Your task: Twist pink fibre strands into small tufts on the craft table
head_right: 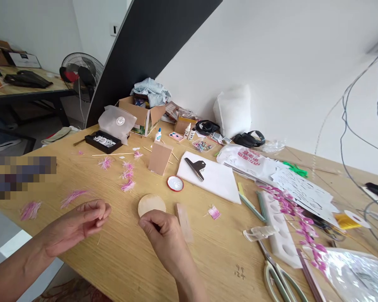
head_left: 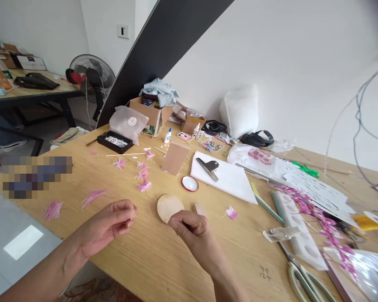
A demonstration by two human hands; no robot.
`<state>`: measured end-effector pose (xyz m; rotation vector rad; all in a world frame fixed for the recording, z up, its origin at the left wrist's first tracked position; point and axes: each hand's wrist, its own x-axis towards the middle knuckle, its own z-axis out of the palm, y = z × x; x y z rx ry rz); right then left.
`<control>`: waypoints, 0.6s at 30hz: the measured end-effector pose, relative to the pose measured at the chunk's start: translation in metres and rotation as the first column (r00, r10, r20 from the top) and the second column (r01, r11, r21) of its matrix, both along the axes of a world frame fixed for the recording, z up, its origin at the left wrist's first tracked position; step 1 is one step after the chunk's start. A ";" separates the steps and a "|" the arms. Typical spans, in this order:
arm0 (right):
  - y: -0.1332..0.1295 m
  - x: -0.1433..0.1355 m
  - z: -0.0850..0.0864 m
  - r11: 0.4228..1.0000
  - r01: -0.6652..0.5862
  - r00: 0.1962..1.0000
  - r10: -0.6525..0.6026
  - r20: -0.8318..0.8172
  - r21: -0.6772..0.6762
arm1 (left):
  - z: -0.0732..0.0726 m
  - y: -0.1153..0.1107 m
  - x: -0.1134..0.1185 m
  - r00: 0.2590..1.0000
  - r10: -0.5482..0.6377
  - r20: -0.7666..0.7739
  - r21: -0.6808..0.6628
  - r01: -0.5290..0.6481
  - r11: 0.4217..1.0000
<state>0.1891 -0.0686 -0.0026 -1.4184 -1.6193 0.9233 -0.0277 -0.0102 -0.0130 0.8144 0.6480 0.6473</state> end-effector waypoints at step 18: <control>0.001 -0.001 0.007 0.995 -0.038 0.966 0.012 0.258 0.094 | 0.004 0.006 -0.015 0.911 -0.022 -0.412 0.281 0.150 0.948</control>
